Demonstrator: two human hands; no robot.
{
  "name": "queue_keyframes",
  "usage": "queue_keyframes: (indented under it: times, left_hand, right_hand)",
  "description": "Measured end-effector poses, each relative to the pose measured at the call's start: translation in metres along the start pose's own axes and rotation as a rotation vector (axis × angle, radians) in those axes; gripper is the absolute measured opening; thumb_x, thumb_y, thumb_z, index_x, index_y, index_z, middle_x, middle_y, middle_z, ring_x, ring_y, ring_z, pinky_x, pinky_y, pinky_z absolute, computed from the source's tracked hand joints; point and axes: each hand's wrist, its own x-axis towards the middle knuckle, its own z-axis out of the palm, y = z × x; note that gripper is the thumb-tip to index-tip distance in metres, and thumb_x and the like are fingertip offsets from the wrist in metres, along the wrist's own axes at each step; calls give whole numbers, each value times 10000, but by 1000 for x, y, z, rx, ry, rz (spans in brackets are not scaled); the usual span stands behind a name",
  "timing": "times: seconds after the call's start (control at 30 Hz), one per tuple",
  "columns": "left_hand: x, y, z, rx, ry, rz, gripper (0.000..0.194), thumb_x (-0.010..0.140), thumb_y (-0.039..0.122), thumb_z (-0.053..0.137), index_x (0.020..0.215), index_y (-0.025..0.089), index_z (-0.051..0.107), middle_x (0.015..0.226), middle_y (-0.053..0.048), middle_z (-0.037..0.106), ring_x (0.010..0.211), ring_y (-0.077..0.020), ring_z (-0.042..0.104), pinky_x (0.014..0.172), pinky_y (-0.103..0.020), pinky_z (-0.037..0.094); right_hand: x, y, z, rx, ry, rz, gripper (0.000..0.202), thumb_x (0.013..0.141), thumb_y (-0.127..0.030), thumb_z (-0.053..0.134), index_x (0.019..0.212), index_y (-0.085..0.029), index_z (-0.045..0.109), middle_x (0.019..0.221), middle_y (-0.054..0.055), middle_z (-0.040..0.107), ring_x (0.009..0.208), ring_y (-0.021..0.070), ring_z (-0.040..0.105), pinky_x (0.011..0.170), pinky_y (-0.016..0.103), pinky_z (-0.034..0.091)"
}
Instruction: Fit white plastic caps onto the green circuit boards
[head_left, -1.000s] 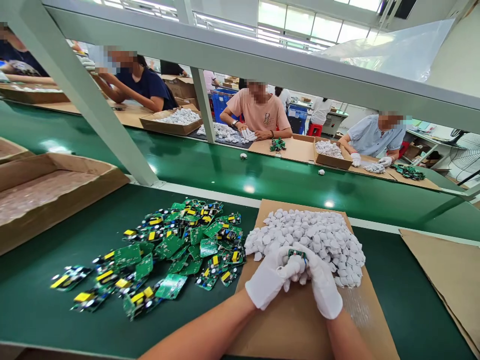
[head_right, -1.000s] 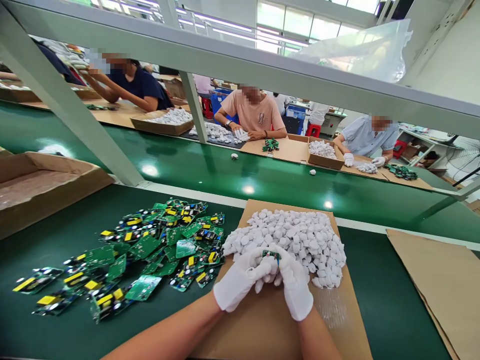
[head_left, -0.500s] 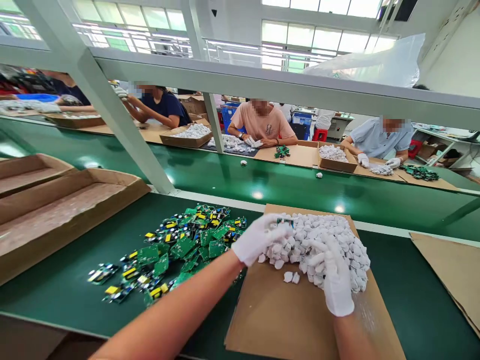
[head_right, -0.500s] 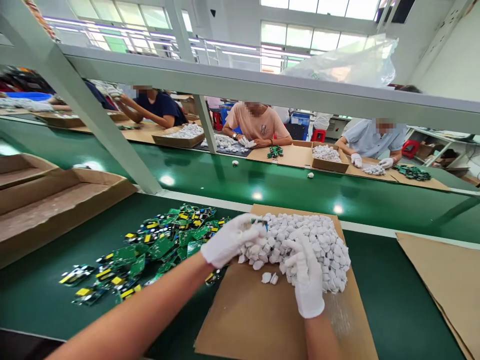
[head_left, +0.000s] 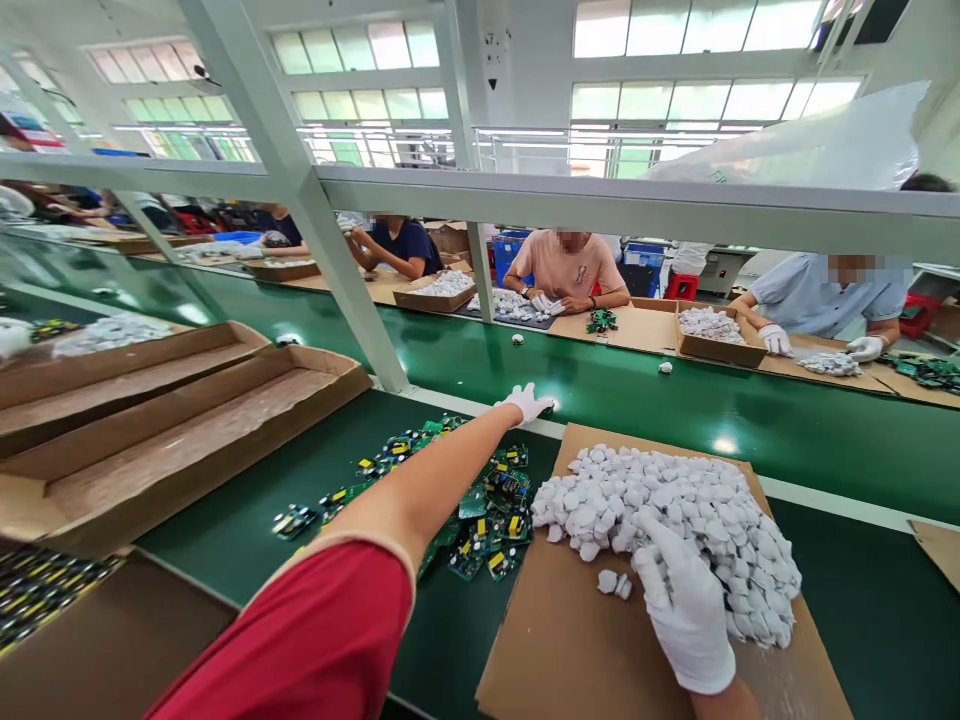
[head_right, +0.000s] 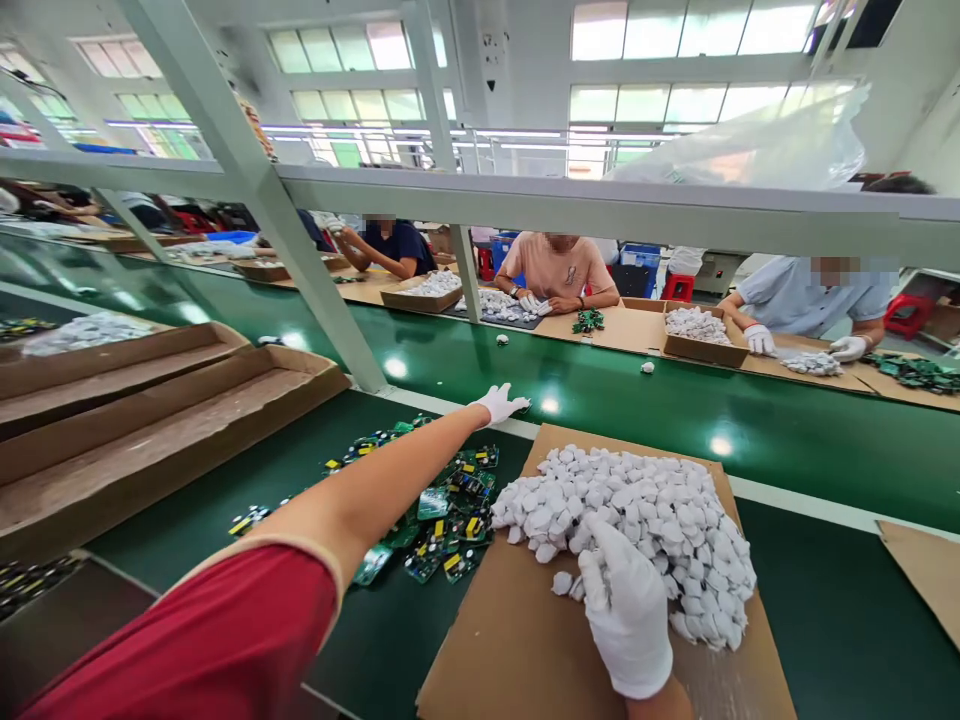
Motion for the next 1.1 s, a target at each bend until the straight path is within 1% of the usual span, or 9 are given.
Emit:
queue_keyframes:
  times: [0.2,0.3,0.4,0.57,0.7,0.8,0.87,1.0,1.1]
  left_hand:
    - [-59,-11,8,107,-274,298,272,569,418,726,800,278,697,1259,7,548,1272,-306,337,1070,-439,142]
    - [-88,-21,18,242,-292,417,381,543,425,724,900,297,686,1336,-38,477,1331,-351,214,1055,-534,42]
    - [-103,-30,24,293,-268,415,447,581,432,691,1003,290,647,1364,-75,438,1327,-368,217,1023,-594,74]
    - [-119,-44,18,-37,67,357,399,470,219,740,849,222,614,1299,-62,510,1316,-346,258,1058,-561,69]
    - [-135,-49,13,-201,286,255,337,581,157,638,890,188,509,1263,-110,520,1289,-310,320,1048,-518,202]
    - [-150,-35,24,-338,347,242,293,673,181,582,924,191,430,1111,-97,591,1113,-226,520,956,-407,379]
    - [-162,-15,38,-563,291,287,273,688,209,600,875,195,401,970,-54,622,943,-179,599,851,-340,454]
    - [-187,37,58,-1225,-6,370,341,606,227,711,788,180,427,848,-16,615,805,-152,608,755,-299,471]
    - [-194,69,60,-1399,-238,437,285,586,241,728,749,146,514,775,-38,613,712,-158,606,696,-304,473]
  right_hand:
    - [-1,-1,4,62,-9,4,320,888,-197,479,1206,-183,505,1052,67,656,911,174,637,813,282,508]
    - [1,-2,6,60,-12,-4,302,885,-204,483,1183,-189,532,1048,57,663,909,171,645,823,272,512]
    - [2,-1,5,51,-22,6,275,895,-223,453,1141,-191,571,1021,49,675,921,179,643,837,282,515]
    - [-1,5,4,56,0,90,276,898,-270,441,1108,-177,594,1007,67,670,925,194,633,867,325,500]
    - [-4,8,5,79,-8,130,281,891,-307,450,1087,-180,605,1036,69,662,939,201,624,878,341,489]
    - [-2,6,4,69,-7,137,287,886,-325,454,1075,-179,613,1022,72,668,914,200,631,848,338,497]
    - [1,4,1,59,6,147,288,885,-326,451,1068,-177,617,1023,76,669,918,200,630,849,338,495]
    - [9,-4,-15,51,-66,144,274,895,-293,432,1062,-179,617,1036,67,664,967,190,610,878,323,478]
    - [9,-11,-27,-6,-236,155,228,888,-255,440,979,-199,641,998,49,666,950,184,606,852,306,473]
